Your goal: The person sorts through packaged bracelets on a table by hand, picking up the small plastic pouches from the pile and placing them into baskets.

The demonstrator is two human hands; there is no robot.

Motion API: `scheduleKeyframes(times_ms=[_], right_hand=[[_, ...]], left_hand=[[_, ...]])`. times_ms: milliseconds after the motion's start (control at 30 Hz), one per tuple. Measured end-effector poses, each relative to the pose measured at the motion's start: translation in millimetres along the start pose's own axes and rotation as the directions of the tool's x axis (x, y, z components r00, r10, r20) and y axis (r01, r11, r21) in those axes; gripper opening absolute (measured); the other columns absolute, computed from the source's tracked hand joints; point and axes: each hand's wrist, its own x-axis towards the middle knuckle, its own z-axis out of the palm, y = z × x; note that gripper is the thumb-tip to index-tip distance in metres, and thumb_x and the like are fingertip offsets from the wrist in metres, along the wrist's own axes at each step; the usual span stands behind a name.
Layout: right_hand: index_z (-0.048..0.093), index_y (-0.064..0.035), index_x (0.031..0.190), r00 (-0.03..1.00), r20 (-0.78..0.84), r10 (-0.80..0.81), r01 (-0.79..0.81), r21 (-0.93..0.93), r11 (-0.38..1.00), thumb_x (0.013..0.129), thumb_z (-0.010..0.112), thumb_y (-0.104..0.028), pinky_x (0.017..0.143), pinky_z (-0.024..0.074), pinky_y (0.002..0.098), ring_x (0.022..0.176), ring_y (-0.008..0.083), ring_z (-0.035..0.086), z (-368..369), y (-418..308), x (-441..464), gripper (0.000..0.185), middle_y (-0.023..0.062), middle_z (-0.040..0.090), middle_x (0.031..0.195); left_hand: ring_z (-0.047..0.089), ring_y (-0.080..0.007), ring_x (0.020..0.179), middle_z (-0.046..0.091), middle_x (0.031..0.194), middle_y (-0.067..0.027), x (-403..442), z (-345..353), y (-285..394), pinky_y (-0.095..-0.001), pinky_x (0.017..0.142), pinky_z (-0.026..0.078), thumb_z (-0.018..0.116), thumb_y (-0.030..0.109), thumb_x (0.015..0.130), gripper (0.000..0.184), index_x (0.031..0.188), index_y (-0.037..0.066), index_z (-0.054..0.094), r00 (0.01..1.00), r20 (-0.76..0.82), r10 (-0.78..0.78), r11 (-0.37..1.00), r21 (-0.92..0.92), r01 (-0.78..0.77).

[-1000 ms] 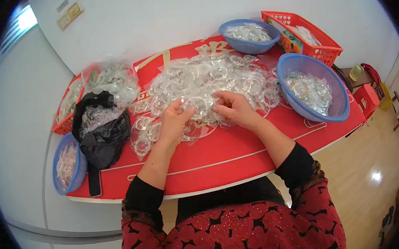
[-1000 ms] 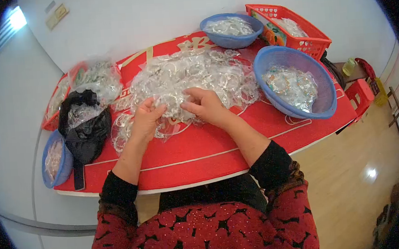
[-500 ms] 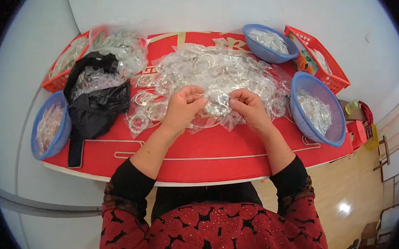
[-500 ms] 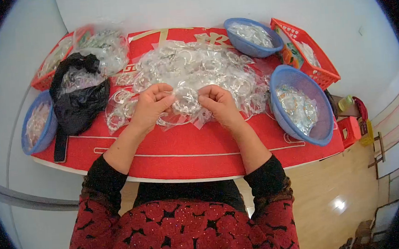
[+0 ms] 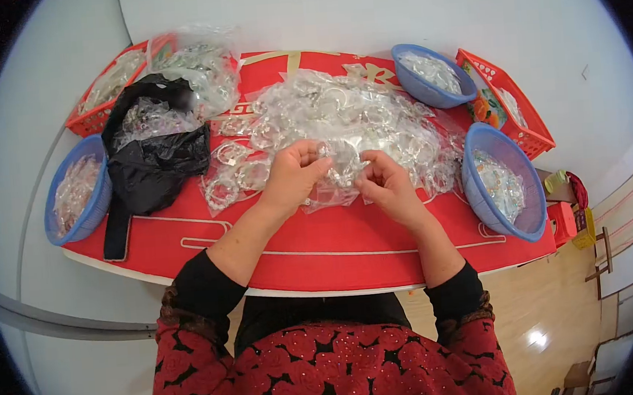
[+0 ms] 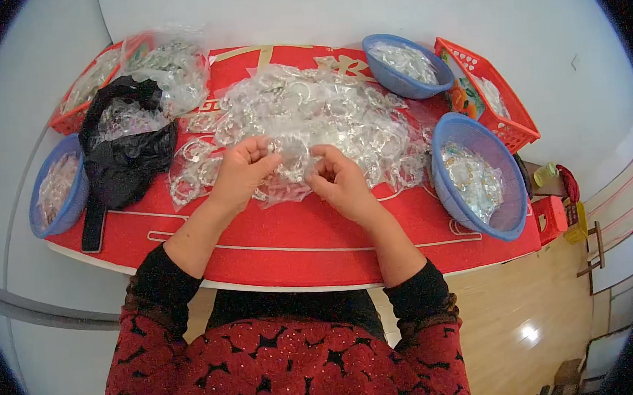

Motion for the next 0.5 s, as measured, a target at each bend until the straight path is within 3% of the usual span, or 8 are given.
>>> scheduleKeyframes(times_ms=[133,233,333,500], right_hand=[[0.049,-0.0001,0.104,0.997,-0.022,0.073,-0.069,0.15,0.986,0.081,0.055,-0.014,0.047,0.0377,0.017,0.056,0.0035,0.045,-4.1,-15.4,-0.6,0.027,-0.0006,0.052,0.07],[0.055,0.0006,0.095,0.992,-0.033,0.125,-0.116,0.198,0.973,0.082,0.055,-0.016,0.045,0.0374,0.0174,0.054,0.0039,0.045,-8.0,-14.6,-1.3,0.022,0.0005,0.055,0.069],[0.057,0.0005,0.091,0.989,-0.092,0.12,-0.094,0.245,0.965,0.081,0.056,-0.016,0.043,0.0367,0.0181,0.051,0.0043,0.045,-4.6,-14.4,-0.7,0.019,0.0008,0.055,0.068],[0.057,-0.0004,0.089,0.98,-0.086,0.181,-0.145,0.318,0.937,0.081,0.056,-0.014,0.041,0.0358,0.019,0.049,0.0049,0.046,-1.0,-14.5,1.4,0.016,0.0016,0.056,0.066]], left_hand=[[0.054,-0.0071,0.067,0.059,0.081,-0.0031,3.3,-5.3,-14.0,-0.0198,0.057,0.046,0.057,0.003,0.076,0.025,0.1,-0.001,0.053,0.986,0.157,-0.051,0.986,0.165,0.025],[0.054,-0.007,0.067,0.059,0.08,-0.003,-4.8,5.8,-0.3,-0.0198,0.058,0.046,0.057,0.003,0.077,0.022,0.098,-0.001,0.054,0.979,0.171,-0.115,0.992,0.069,0.105],[0.054,-0.0064,0.067,0.058,0.079,-0.0025,0.7,-1.1,-11.3,-0.0195,0.058,0.045,0.057,0.004,0.078,0.018,0.095,0.0,0.055,0.988,0.082,-0.129,0.991,0.047,0.125],[0.049,-0.0052,0.065,0.056,0.077,-0.0013,-0.7,0.7,-9.5,-0.0179,0.057,0.04,0.056,0.007,0.079,0.013,0.09,0.0,0.054,0.996,0.081,-0.04,0.999,-0.024,0.043]])
